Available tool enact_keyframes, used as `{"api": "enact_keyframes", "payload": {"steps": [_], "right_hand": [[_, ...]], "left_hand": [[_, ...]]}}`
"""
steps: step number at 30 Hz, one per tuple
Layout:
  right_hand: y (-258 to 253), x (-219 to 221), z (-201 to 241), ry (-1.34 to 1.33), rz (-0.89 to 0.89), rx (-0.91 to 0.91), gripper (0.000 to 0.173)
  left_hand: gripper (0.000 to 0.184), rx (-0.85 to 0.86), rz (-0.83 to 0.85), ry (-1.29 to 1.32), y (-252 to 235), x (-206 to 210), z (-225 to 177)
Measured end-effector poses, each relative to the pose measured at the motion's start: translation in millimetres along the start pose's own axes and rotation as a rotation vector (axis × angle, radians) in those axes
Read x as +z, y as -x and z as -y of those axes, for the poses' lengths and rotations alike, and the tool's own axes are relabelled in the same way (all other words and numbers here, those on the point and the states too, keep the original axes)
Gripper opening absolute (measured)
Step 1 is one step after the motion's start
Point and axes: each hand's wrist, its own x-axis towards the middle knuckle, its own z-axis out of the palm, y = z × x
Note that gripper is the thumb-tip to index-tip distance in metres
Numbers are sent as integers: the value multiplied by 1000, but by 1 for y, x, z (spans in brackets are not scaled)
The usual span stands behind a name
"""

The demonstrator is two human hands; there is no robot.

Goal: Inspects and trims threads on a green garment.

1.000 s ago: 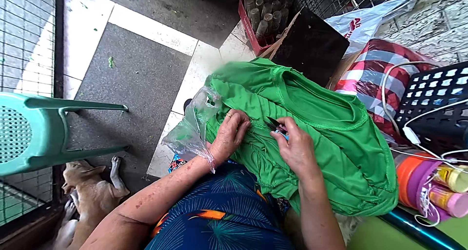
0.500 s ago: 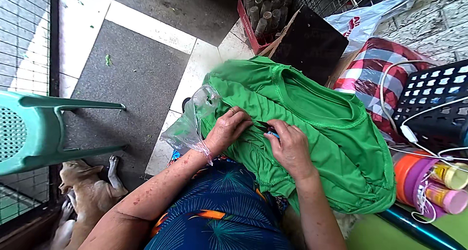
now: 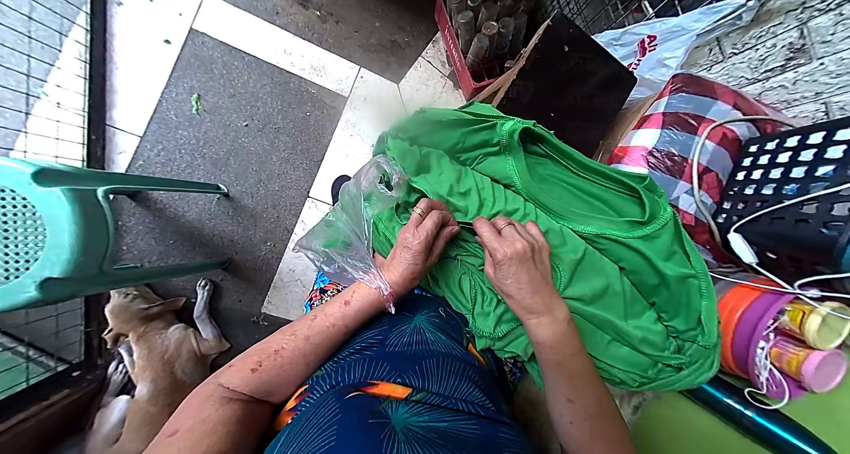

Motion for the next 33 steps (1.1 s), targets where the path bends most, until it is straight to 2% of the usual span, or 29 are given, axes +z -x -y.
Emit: {"api": "enact_keyframes", "payload": {"steps": [5, 9, 12, 21, 26, 33], "right_hand": [[-2, 1, -4, -77, 35, 73, 11], [0, -9, -17, -351, 106, 173, 22], [2, -8, -23, -462, 81, 200, 25], [0, -7, -17, -437, 78, 304, 25], [-1, -8, -15, -440, 79, 324, 25], [2, -14, -12, -304, 64, 220, 22]], "left_hand": [[11, -61, -9, 56, 6, 0, 1], [11, -105, -42, 90, 11, -1, 4], [8, -100, -45, 97, 10, -3, 3], [18, -130, -27, 38, 4, 0, -8], [36, -168, 42, -126, -4, 0, -14], [16, -109, 99, -110, -7, -1, -13]]}}
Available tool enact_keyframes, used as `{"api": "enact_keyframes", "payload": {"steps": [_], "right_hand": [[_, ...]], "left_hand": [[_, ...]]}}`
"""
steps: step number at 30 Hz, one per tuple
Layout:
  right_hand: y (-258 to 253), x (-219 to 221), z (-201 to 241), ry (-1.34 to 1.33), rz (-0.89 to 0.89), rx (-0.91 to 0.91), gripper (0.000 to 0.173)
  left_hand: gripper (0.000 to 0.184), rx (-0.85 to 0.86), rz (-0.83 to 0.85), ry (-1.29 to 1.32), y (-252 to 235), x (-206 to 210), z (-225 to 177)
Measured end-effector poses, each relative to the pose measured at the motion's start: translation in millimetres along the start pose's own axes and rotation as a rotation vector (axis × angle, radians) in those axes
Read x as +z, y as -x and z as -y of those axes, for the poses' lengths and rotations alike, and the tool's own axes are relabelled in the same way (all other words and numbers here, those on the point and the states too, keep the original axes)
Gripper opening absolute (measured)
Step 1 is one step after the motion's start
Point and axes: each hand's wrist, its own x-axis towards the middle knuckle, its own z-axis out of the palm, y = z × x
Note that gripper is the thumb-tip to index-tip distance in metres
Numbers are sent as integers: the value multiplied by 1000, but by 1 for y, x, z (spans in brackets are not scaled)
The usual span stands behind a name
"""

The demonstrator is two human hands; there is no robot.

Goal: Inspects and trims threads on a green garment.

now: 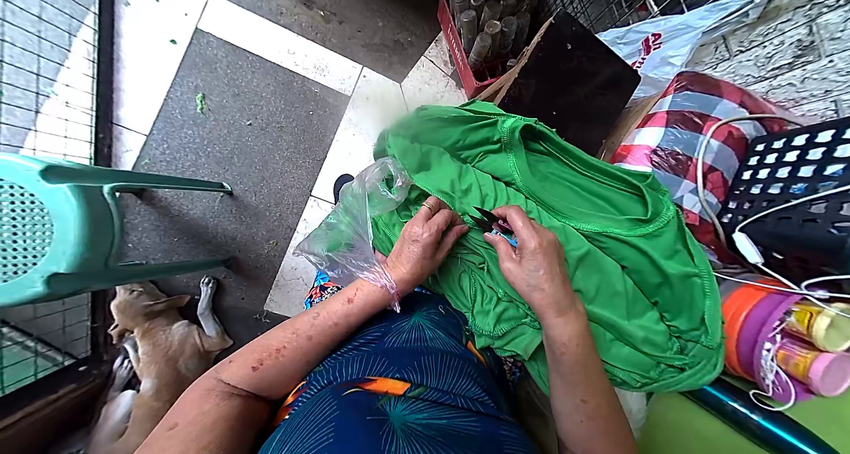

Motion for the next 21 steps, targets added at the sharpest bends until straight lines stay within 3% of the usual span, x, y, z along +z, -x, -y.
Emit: {"api": "enact_keyframes", "payload": {"steps": [12, 16, 21], "right_hand": [[2, 1, 13, 314, 6, -121, 14], [2, -4, 10, 235, 52, -69, 17], [0, -9, 8, 217, 93, -76, 16]], "left_hand": [[12, 33, -7, 44, 7, -1, 6], [24, 29, 45, 77, 10, -2, 6], [13, 14, 27, 10, 6, 0, 2]]}}
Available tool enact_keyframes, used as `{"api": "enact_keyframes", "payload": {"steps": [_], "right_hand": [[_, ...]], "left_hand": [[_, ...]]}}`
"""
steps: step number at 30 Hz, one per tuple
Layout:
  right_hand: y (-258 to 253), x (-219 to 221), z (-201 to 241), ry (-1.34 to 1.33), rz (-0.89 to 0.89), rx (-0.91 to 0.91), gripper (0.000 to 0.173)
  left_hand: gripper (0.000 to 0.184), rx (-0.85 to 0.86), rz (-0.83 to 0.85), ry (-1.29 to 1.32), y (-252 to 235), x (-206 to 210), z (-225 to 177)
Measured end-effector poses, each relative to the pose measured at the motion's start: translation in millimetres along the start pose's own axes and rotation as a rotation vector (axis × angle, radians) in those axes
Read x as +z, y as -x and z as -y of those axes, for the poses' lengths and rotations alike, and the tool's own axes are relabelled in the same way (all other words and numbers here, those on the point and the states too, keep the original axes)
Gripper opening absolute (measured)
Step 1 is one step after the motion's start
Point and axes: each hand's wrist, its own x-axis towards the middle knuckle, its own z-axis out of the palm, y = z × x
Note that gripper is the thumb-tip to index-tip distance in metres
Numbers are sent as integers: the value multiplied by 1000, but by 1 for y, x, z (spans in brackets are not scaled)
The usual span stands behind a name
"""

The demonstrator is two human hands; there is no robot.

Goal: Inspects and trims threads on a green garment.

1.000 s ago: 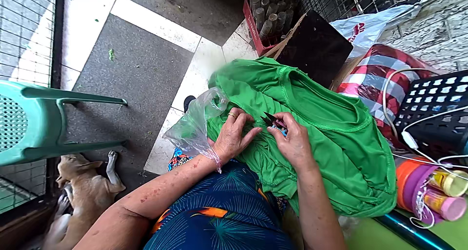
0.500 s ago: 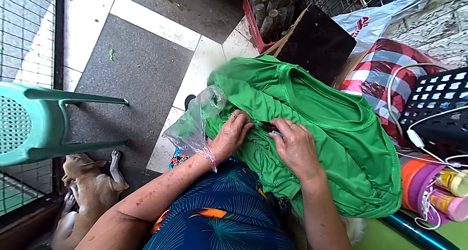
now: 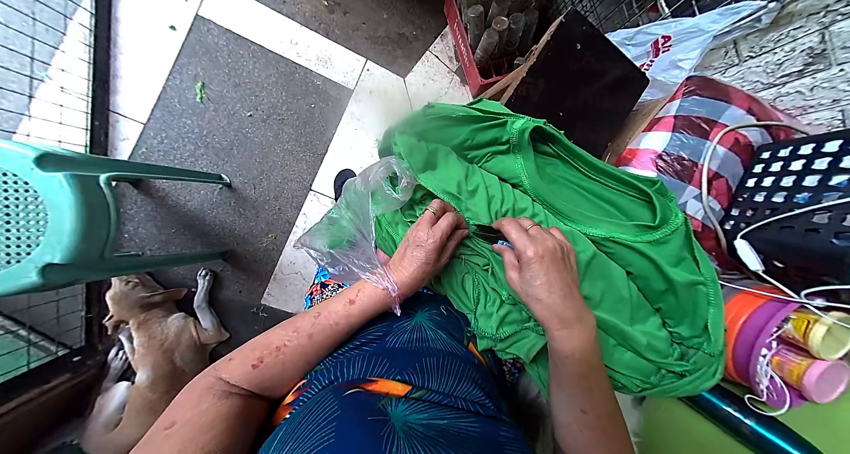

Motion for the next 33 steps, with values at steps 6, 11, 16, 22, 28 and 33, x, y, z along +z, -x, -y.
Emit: {"api": "enact_keyframes", "payload": {"steps": [6, 11, 16, 22, 28, 33], "right_hand": [[-1, 8, 8, 80, -53, -5, 15], [-3, 18, 3, 96, -106, -27, 9], [-7, 14, -3, -71, -40, 105, 13], [-6, 11, -8, -284, -68, 193, 24], [-4, 13, -12, -325, -91, 143, 25], [-2, -2, -14, -203, 7, 47, 21]], "left_hand": [[14, -5, -2, 25, 2, 0, 1], [12, -2, 1, 39, 4, 0, 2], [11, 9, -15, 163, 9, -3, 10], [26, 17, -79, 128, 9, 2, 7], [11, 53, -108, 15, 4, 9, 4], [7, 11, -23, 166, 2, -2, 12]]}}
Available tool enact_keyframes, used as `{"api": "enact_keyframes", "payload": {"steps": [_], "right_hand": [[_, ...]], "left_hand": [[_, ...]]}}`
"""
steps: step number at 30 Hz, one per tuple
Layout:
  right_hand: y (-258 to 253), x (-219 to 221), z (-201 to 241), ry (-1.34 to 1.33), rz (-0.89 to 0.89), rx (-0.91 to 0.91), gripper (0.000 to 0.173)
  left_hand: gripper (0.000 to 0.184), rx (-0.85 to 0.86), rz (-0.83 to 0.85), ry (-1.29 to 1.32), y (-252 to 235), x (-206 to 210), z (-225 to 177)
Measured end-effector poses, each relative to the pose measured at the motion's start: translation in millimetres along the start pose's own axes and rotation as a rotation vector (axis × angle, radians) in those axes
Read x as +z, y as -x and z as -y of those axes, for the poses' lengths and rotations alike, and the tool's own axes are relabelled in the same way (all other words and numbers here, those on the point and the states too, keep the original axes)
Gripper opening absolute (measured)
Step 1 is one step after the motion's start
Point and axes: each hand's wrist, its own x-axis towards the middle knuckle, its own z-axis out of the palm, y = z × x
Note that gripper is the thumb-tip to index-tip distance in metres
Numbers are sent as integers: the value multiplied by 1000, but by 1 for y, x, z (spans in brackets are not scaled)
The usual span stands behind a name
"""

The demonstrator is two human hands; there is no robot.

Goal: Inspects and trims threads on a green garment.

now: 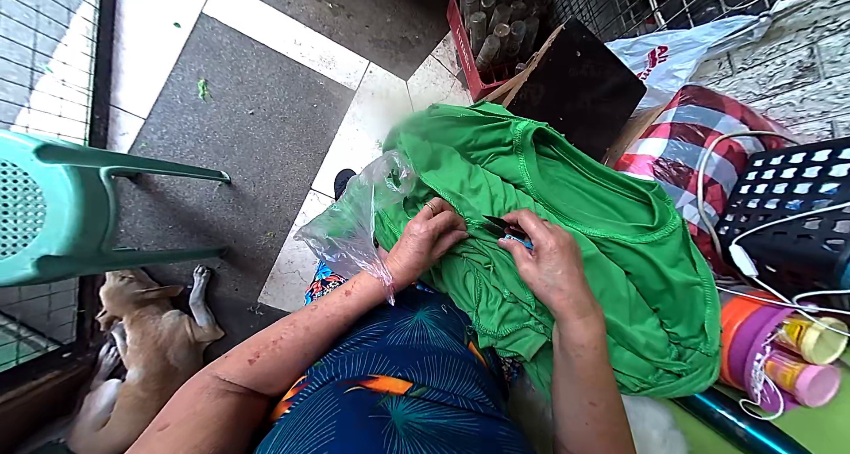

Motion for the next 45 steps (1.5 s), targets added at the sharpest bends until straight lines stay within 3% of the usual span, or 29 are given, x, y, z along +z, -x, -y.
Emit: {"api": "enact_keyframes", "payload": {"steps": [16, 20, 24, 29, 34, 40, 43, 45], "right_hand": [[-2, 18, 3, 214, -76, -166, 13], [-5, 14, -3, 74, -48, -65, 14], [-5, 12, -1, -5, -32, 26, 24], [-5, 13, 0, -7, -49, 49, 23], [-3, 15, -2, -51, -92, 22, 24], [-1, 18, -7, -181, -172, -139, 22], [-2, 19, -6, -179, -136, -95, 24], [-3, 17, -5, -173, -106, -62, 31]], "left_hand": [[10, -124, 83, 207, 3, -8, 1], [12, -173, 66, 292, 8, -8, 1], [36, -317, -29, 389, 7, -1, -10], [25, -414, -71, 357, -4, 1, -16], [34, -561, 28, 625, -1, -13, -21], [32, -638, 209, 776, 6, -31, -31], [29, -620, 371, 844, 11, -40, -28], [27, -650, 387, 852, 13, -45, -28]]}}
